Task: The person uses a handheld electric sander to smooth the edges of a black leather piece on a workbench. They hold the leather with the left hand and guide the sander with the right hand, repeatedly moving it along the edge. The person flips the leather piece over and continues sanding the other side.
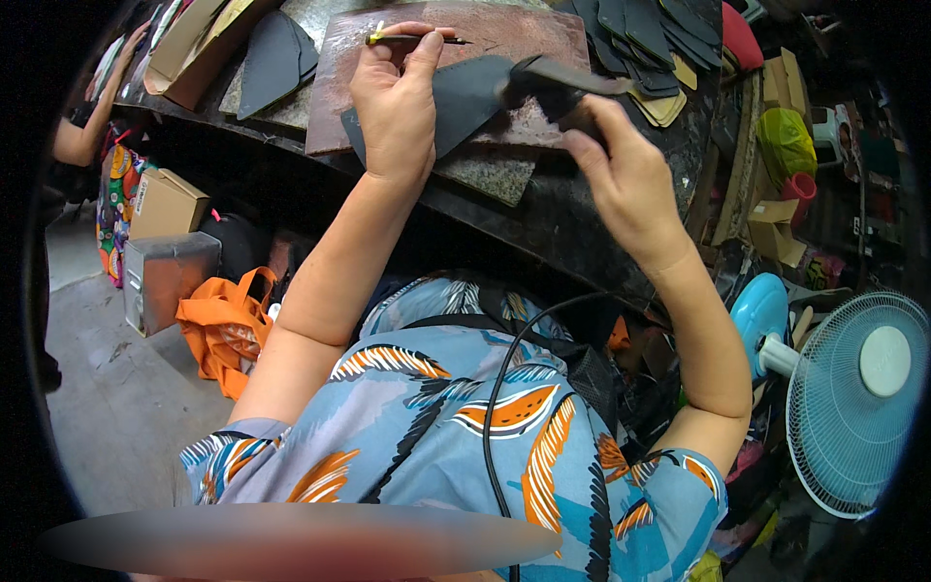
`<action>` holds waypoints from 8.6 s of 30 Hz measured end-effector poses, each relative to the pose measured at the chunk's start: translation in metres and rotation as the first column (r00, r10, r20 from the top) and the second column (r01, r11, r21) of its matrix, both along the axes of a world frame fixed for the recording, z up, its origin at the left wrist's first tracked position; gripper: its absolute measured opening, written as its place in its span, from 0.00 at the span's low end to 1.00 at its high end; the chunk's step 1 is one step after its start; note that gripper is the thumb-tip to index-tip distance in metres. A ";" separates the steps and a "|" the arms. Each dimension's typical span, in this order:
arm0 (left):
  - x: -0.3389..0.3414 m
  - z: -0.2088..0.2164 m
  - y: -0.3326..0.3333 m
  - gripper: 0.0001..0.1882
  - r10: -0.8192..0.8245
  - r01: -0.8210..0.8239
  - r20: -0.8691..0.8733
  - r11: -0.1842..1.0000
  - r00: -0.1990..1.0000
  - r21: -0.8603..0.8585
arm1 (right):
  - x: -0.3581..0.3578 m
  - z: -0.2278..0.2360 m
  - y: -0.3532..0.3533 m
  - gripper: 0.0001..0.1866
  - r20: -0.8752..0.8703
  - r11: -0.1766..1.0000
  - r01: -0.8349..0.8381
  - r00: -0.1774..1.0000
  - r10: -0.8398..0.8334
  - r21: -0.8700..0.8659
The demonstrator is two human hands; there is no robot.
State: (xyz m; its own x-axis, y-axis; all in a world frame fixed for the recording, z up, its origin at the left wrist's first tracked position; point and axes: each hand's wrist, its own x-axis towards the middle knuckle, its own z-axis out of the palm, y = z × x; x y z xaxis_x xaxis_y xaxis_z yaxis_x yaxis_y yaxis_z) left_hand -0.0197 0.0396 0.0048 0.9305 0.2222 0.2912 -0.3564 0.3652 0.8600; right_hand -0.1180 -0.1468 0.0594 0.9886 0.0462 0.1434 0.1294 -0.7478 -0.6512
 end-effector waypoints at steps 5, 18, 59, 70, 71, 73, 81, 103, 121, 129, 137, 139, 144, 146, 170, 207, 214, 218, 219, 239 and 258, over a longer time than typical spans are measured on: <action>-0.027 0.010 0.012 0.06 -0.274 0.244 -0.135 0.948 0.952 -0.205 | -0.001 -0.009 0.003 0.19 0.002 0.990 0.008 1.000 -0.007 -0.144; -0.012 0.016 0.040 0.07 -0.240 0.232 0.030 0.959 0.970 0.166 | -0.012 0.002 0.000 0.19 -0.086 0.986 0.041 0.995 -0.055 -0.160; 0.020 -0.006 0.000 0.08 -0.198 0.060 0.089 0.640 0.976 0.766 | -0.004 0.028 -0.005 0.22 -0.081 0.985 0.040 0.995 -0.054 -0.166; 0.013 -0.005 -0.018 0.05 -0.228 -0.239 0.361 0.430 0.904 0.871 | 0.007 0.033 -0.018 0.19 0.164 0.995 0.017 0.987 0.000 -0.102; 0.014 -0.006 -0.018 0.06 -0.208 -0.219 0.353 0.482 0.912 0.848 | 0.008 0.025 -0.022 0.21 0.145 0.983 0.118 0.985 -0.098 -0.139; 0.013 -0.010 -0.016 0.06 -0.166 -0.184 0.320 0.542 0.933 0.820 | 0.008 0.013 -0.026 0.21 0.140 0.978 0.099 0.987 -0.073 -0.185; 0.028 -0.021 -0.009 0.06 -0.242 0.268 -0.116 0.860 0.963 0.435 | 0.002 -0.007 -0.025 0.24 -0.039 0.930 0.083 0.994 -0.103 -0.358; 0.026 -0.019 -0.023 0.05 -0.154 -0.167 0.319 0.601 0.935 0.781 | 0.006 0.011 -0.024 0.22 0.102 0.981 0.099 0.991 -0.082 -0.168; 0.031 -0.019 -0.025 0.05 -0.250 -0.146 0.336 0.564 0.908 0.812 | -0.003 0.062 -0.017 0.18 0.387 0.988 -0.047 0.922 -0.014 0.146; 0.025 -0.019 -0.025 0.06 -0.199 -0.067 0.309 0.736 0.930 0.674 | 0.003 0.004 -0.026 0.23 0.129 0.985 0.059 0.991 -0.038 -0.161; 0.038 -0.016 -0.017 0.03 -0.365 0.378 -0.128 0.782 0.922 0.495 | -0.001 -0.021 -0.033 0.23 0.062 0.960 0.073 0.996 -0.059 -0.269; 0.034 -0.014 -0.016 0.04 -0.328 0.321 -0.097 0.750 0.940 0.578 | 0.001 -0.010 -0.027 0.23 0.041 0.962 0.063 0.998 -0.054 -0.264; 0.028 -0.012 -0.018 0.05 -0.300 0.082 0.179 0.688 0.937 0.721 | -0.007 0.045 -0.020 0.21 0.195 0.995 0.049 0.979 -0.066 0.090; 0.027 -0.012 -0.023 0.07 -0.301 -0.057 0.298 0.611 0.906 0.789 | -0.007 0.054 -0.019 0.20 0.452 0.969 -0.091 0.892 -0.023 0.229; 0.028 -0.012 -0.020 0.05 -0.352 0.224 0.064 0.712 0.934 0.665 | -0.012 0.061 -0.018 0.20 0.418 0.996 -0.082 0.907 0.055 0.047; 0.023 -0.021 -0.028 0.07 -0.337 -0.069 0.368 0.650 0.867 0.757 | -0.014 0.006 -0.034 0.21 0.239 0.986 0.137 0.965 -0.111 -0.092; 0.033 -0.007 -0.018 0.04 -0.387 0.416 -0.174 0.892 0.905 0.179 | -0.015 -0.006 -0.021 0.22 -0.035 0.946 0.062 0.996 -0.077 -0.317; 0.012 0.005 0.038 0.06 -0.282 0.248 -0.051 0.726 0.958 0.641 | -0.013 -0.008 -0.021 0.23 -0.069 0.948 0.085 0.991 -0.112 -0.305; 0.003 0.006 0.047 0.08 -0.272 0.175 0.013 0.656 0.962 0.734 | -0.012 -0.008 -0.022 0.23 -0.075 0.950 0.083 0.991 -0.111 -0.301; 0.014 0.002 -0.005 0.03 -0.319 0.321 -0.091 0.811 0.943 0.489 | -0.002 -0.009 -0.030 0.23 -0.033 0.934 0.068 0.996 -0.085 -0.351; 0.028 -0.007 -0.018 0.08 -0.320 0.014 0.225 0.603 0.920 0.798 | 0.002 0.028 -0.019 0.23 -0.007 0.984 0.120 0.992 -0.123 -0.132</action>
